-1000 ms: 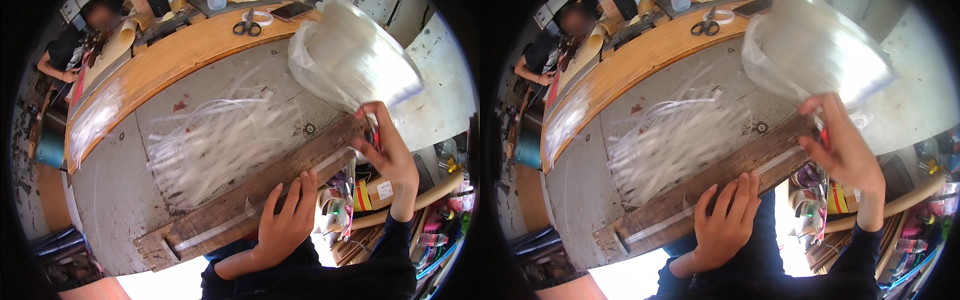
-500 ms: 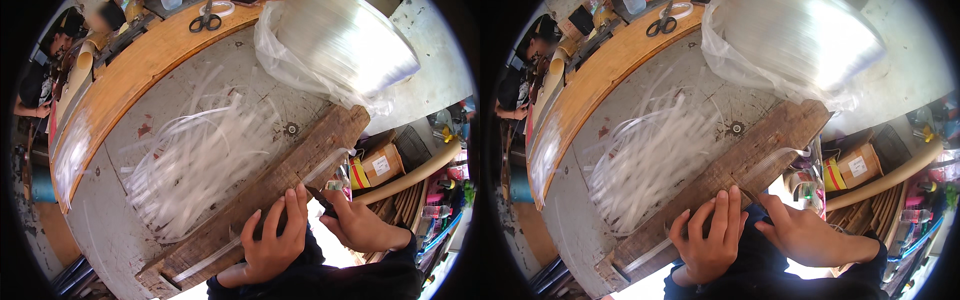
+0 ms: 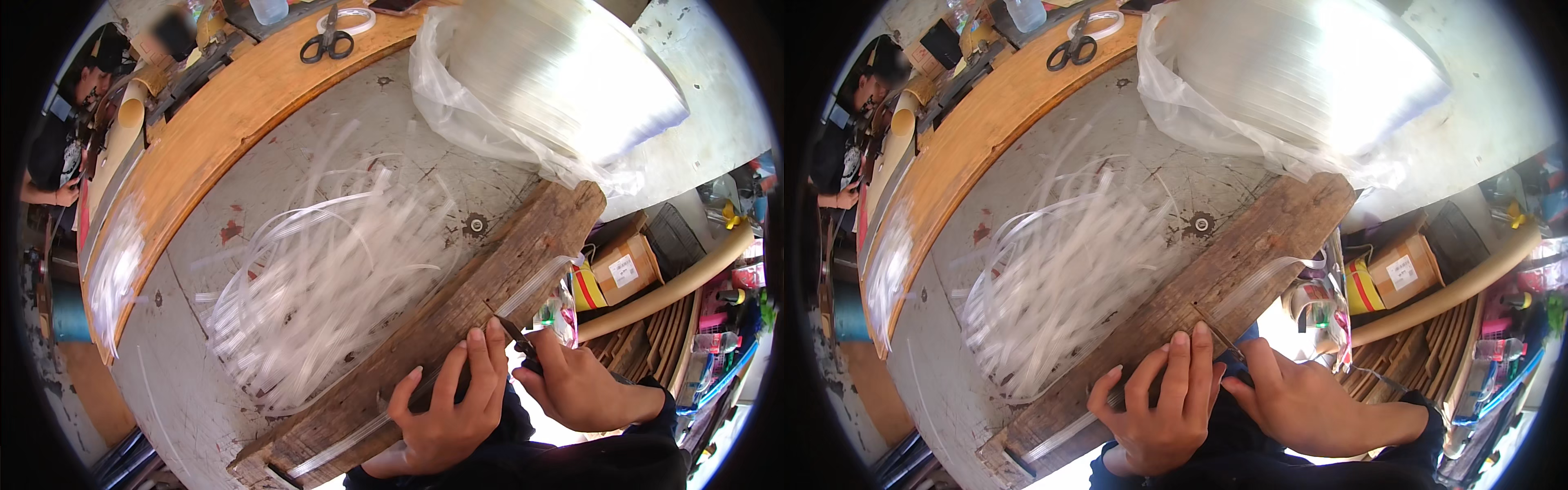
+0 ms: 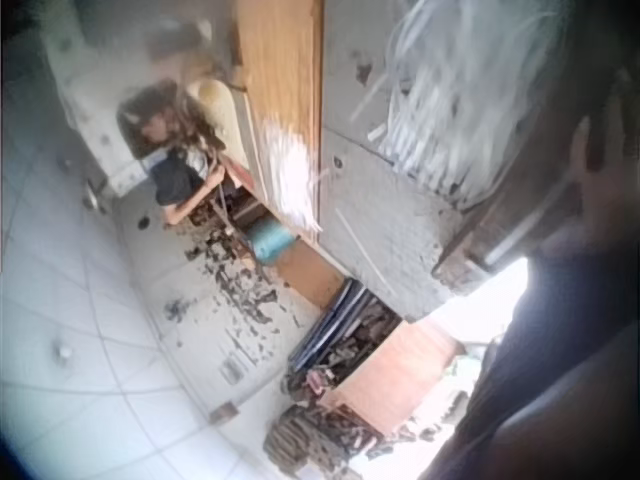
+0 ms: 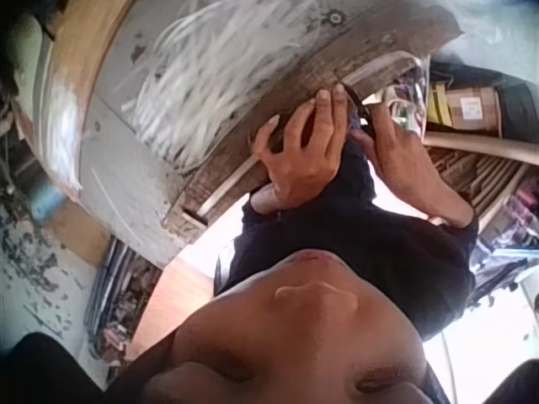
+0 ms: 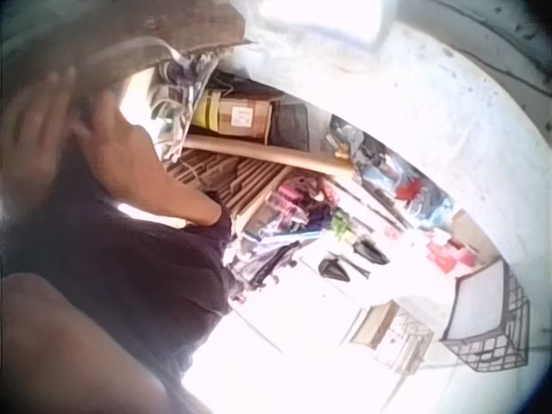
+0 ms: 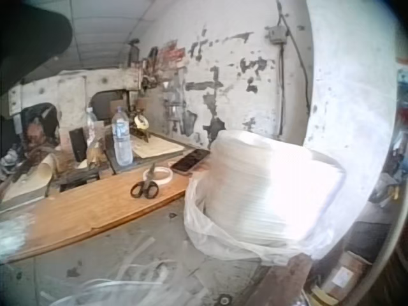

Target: The person measures and cuts plastic strips along a wooden guide using a utility knife.

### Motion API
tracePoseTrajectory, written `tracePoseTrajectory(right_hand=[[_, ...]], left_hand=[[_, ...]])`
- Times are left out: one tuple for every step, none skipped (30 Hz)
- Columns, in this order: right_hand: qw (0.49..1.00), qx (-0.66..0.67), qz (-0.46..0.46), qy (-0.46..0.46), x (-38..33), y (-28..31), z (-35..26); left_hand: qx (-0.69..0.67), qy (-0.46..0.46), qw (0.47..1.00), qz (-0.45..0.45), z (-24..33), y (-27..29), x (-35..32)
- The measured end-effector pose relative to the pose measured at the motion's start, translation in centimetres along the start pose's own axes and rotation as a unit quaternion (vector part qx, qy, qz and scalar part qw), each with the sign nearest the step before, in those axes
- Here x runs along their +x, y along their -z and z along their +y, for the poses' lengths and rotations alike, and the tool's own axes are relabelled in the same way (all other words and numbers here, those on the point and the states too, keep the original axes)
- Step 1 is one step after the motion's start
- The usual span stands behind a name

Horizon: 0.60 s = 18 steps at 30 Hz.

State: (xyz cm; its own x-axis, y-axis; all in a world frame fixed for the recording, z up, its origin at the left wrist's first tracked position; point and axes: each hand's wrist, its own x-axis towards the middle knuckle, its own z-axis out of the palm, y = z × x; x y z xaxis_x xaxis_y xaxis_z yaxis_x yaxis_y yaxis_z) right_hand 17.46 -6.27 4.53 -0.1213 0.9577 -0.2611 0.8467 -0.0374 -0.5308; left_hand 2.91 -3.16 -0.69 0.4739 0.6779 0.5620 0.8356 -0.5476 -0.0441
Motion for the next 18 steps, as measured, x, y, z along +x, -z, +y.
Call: tracePoseTrajectory(right_hand=[[1.000,0.011,-0.002,-0.004,0.00,-0.05,0.03],[1.000,0.012,-0.002,-0.006,-0.01,-0.03,-0.04],[1.000,0.020,0.003,-0.012,-0.02,0.02,-0.18],[0.999,0.028,0.009,-0.018,0.01,0.07,-0.29],[0.999,0.029,0.008,-0.018,0.07,0.12,-0.34],[0.999,0.029,0.009,-0.014,0.13,0.19,-0.39],[1.000,0.028,0.010,-0.011,0.16,0.31,-0.44],[0.999,0.027,0.011,-0.013,0.18,0.46,-0.59],[0.999,0.030,0.002,-0.022,0.19,0.64,-0.78],[0.999,0.034,-0.007,-0.030,0.18,0.68,-0.88],[0.999,0.034,-0.006,-0.032,0.11,0.60,-0.81],[0.999,0.036,-0.002,-0.028,0.01,0.47,-0.70],[0.999,0.039,0.001,-0.024,-0.04,0.39,-0.63],[0.999,0.039,0.001,-0.024,-0.04,0.38,-0.65],[0.999,0.034,-0.003,-0.026,-0.03,0.37,-0.69],[0.999,0.029,-0.006,-0.028,-0.04,0.38,-0.71],[0.999,0.029,-0.006,-0.029,-0.04,0.38,-0.72],[0.999,0.029,-0.006,-0.030,-0.01,0.38,-0.71]], left_hand=[[0.000,0.018,1.000,-0.010,0.02,0.15,0.13],[-0.001,0.017,1.000,-0.011,0.02,0.16,0.17],[-0.002,0.016,1.000,-0.011,0.01,0.17,0.17],[-0.003,0.015,1.000,-0.012,-0.01,0.15,0.19],[-0.003,0.015,1.000,-0.013,-0.03,0.14,0.22],[-0.003,0.017,1.000,-0.013,-0.03,0.15,0.26],[-0.005,0.018,1.000,-0.012,0.02,0.12,0.31],[-0.006,0.018,1.000,-0.012,0.07,0.06,0.31],[-0.004,0.019,1.000,-0.008,0.13,-0.03,0.30],[0.000,0.020,1.000,-0.005,0.15,-0.12,0.24],[-0.001,0.019,1.000,-0.005,0.12,-0.26,0.19],[-0.007,0.006,1.000,0.003,0.04,-0.42,0.12],[-0.011,-0.007,1.000,0.011,-0.01,-0.49,0.08],[-0.011,-0.007,1.000,0.011,0.01,-0.47,0.06],[-0.010,-0.004,1.000,0.008,0.03,-0.43,0.04],[-0.010,-0.002,1.000,0.006,0.08,-0.42,0.03],[-0.011,-0.001,1.000,0.006,0.10,-0.43,0.02],[-0.009,0.000,1.000,0.007,0.12,-0.44,0.01]])
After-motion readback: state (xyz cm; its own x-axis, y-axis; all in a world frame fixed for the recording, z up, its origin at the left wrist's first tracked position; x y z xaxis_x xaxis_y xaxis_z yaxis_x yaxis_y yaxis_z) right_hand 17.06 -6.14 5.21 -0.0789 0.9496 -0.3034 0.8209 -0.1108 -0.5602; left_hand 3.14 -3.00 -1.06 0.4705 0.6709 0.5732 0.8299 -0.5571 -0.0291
